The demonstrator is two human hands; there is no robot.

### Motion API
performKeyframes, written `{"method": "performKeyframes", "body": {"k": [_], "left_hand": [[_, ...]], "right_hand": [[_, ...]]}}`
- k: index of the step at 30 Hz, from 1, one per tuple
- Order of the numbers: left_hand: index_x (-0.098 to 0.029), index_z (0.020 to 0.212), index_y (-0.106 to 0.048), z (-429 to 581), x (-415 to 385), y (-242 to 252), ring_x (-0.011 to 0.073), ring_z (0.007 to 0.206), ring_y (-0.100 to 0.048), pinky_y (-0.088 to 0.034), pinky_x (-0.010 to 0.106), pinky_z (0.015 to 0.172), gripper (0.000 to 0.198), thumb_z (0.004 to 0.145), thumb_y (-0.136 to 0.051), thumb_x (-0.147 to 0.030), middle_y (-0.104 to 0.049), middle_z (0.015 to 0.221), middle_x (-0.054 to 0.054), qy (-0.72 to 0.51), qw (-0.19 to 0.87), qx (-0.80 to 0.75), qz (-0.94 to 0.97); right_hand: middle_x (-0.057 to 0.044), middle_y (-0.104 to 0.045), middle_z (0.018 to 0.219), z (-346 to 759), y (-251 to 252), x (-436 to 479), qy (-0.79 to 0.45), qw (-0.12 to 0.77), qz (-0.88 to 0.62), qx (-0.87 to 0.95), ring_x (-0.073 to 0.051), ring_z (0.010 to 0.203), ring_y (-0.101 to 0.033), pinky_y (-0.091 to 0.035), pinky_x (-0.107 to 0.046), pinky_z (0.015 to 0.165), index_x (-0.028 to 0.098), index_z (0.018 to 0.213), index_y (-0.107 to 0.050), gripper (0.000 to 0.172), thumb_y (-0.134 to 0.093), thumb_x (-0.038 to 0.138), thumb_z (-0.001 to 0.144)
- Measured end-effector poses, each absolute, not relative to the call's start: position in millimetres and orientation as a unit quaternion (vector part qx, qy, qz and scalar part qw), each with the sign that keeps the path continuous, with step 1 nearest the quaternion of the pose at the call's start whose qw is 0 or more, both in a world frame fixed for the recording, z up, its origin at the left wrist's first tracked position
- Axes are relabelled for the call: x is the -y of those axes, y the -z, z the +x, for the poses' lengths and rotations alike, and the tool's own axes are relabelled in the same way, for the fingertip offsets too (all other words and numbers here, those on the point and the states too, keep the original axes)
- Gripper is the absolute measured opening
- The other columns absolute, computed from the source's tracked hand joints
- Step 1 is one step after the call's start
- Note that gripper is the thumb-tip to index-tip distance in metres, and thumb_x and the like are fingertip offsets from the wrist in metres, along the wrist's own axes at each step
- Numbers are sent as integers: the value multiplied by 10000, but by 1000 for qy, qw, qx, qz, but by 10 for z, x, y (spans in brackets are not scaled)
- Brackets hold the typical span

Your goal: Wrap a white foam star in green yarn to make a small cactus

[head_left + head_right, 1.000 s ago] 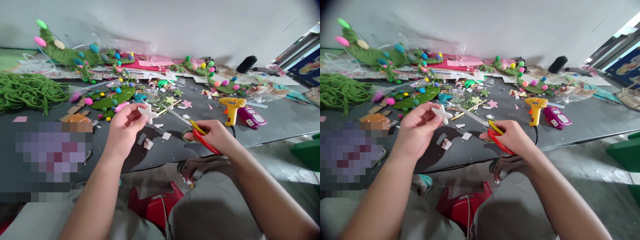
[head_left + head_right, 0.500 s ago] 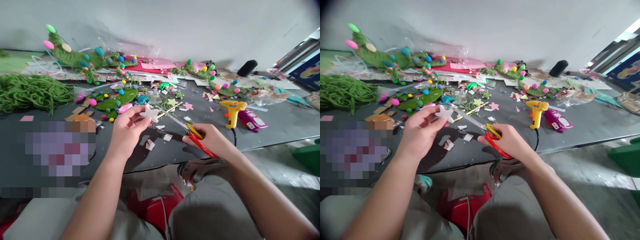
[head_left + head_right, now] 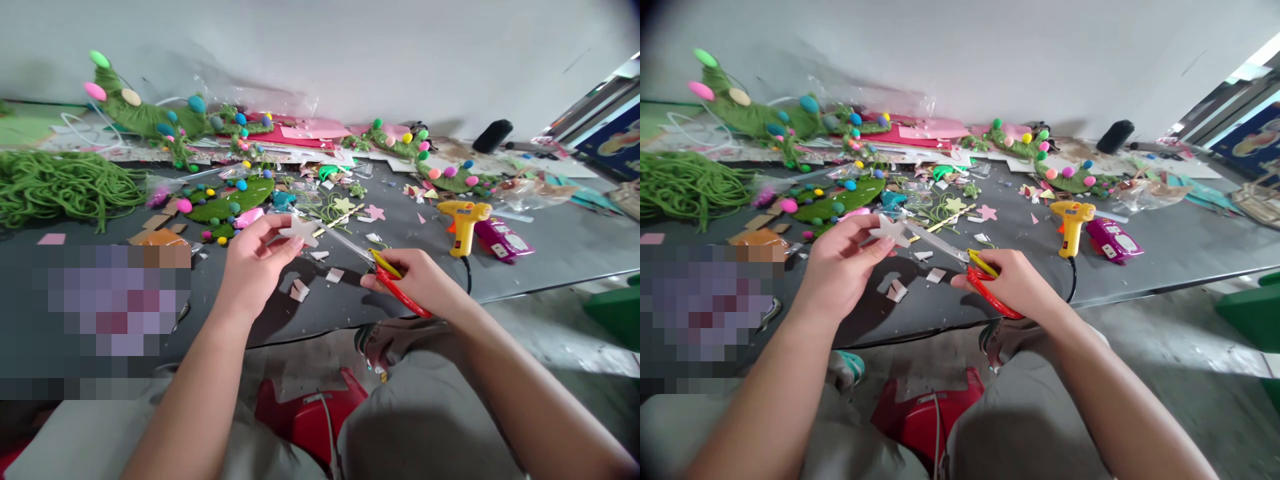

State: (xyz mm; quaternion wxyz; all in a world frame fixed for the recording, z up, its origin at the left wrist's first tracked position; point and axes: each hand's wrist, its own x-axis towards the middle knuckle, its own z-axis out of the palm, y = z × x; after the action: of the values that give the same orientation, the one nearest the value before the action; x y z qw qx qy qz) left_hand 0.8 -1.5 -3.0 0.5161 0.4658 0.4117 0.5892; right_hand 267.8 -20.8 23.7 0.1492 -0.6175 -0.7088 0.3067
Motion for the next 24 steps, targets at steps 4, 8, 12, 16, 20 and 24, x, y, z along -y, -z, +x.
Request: {"method": "performKeyframes", "body": {"k": [4,8,12,16,20,24], "left_hand": [[-219,1040,-751,13,16,28,181,864,-727,-596,289,800,284,779,-856,-257,-758,939,40,-590,515,-412,466],[-216,1053,-747,17,18,26,205,876,-729,-592,326,819,303,775,-851,-277,-761,965,53,-587,509,-419,471],[-219,1061,-750,10,10,30,205,913,-723,-583,331,853,314,768,-852,-266,-759,1005,53,-594,505,-418,466],[-229,1060,-759,1,4,35,200,945,-711,-575,322,871,317,759,-854,-249,-751,1036,49,-600,498,-421,463],[-230,1048,-765,4,4,29,176,910,-700,-565,295,859,295,765,-849,-234,-745,986,34,-601,498,-415,468],[-226,1041,-766,10,1,37,183,886,-699,-564,300,832,295,757,-845,-230,-743,971,36,-600,481,-422,481]], "right_hand": [[51,-251,662,2659,-250,214,-293,160,-628,703,-114,665,-227,-233,-244,541,200,657,-326,663,-790,670,708],[41,-297,657,2674,-237,208,-278,170,-629,706,-120,667,-241,-234,-249,532,198,643,-344,666,-768,707,703],[49,-273,644,2718,-238,201,-268,155,-620,720,-114,644,-233,-230,-249,527,203,654,-349,627,-757,673,734],[53,-275,655,2744,-252,205,-273,130,-622,723,-114,643,-245,-240,-246,536,206,671,-357,594,-757,636,756],[54,-274,661,2748,-249,205,-275,123,-622,723,-116,653,-243,-239,-248,544,206,672,-364,598,-763,645,752],[49,-277,661,2745,-246,205,-277,130,-615,726,-121,663,-233,-239,-251,543,203,664,-361,626,-760,679,738]]}}
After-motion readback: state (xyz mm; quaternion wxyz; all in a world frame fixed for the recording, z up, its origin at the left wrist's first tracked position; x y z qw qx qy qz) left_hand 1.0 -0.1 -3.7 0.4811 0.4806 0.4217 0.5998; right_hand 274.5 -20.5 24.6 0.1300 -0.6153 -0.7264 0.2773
